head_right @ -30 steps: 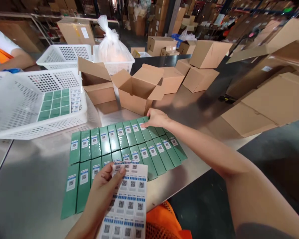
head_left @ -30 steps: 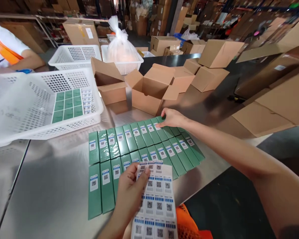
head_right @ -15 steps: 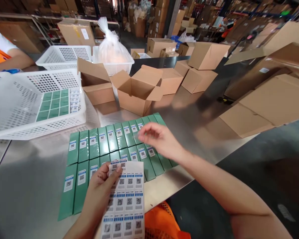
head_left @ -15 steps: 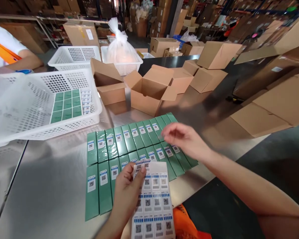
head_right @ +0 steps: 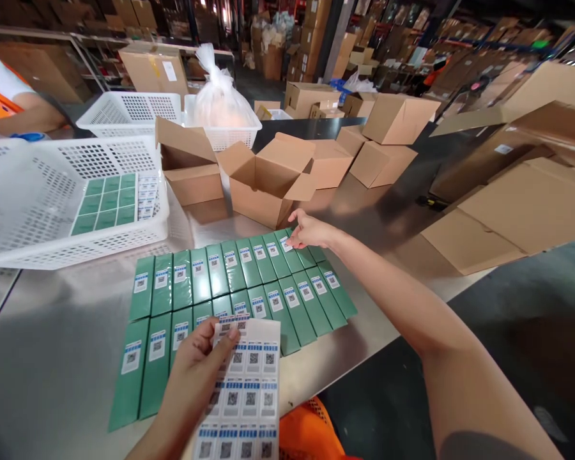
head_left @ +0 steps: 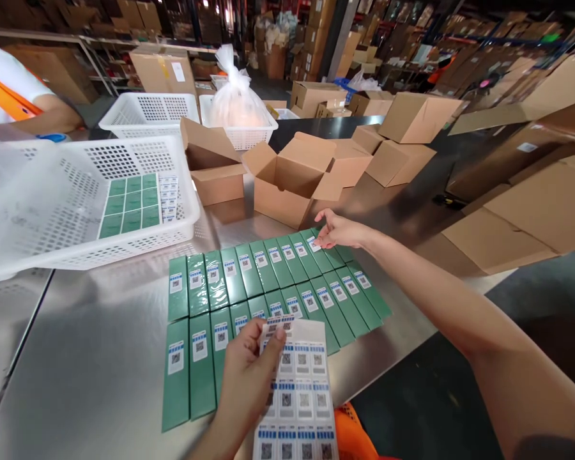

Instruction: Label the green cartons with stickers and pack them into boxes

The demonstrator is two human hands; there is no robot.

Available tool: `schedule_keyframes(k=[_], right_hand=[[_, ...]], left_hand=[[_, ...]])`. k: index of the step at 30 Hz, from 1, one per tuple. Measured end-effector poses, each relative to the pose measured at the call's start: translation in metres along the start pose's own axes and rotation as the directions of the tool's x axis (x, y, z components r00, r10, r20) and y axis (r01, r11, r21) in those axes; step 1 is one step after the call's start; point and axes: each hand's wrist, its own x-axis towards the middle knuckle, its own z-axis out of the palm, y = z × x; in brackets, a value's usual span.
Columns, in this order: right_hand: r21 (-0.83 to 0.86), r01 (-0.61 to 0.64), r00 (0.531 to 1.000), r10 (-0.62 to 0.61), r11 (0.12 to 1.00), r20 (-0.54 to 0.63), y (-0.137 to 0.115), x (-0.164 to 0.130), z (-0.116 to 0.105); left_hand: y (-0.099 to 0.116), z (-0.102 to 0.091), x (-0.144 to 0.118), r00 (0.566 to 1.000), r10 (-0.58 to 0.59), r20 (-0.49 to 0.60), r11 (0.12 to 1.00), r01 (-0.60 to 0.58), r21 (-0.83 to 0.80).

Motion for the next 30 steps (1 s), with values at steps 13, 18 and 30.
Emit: schedule_keyframes(k=[13,18,30], right_hand=[[-0.144,0.342,0.939,-0.332,0.929,0.087,-0.02,-0.064,0.037],[-0.011,0.561,0.816,-0.551,0.828,0.173,-0.009,-0.123,0.088],[0.138,0.106,0.987,-0.087,0.985,-0.135,0.004,-0.024,-0.028]], left_hand=[[0.004,0.003,-0.001,0.999,-0.015,-0.036,0.987,0.009,-0.158],[-0.001,-0.001,0.003,0.998,-0.029,-0.049,0.983,0.02,-0.181],[0.003,-0.001,-0.002,0.998,-0.055,-0.038,0.992,0.05,-0.118]])
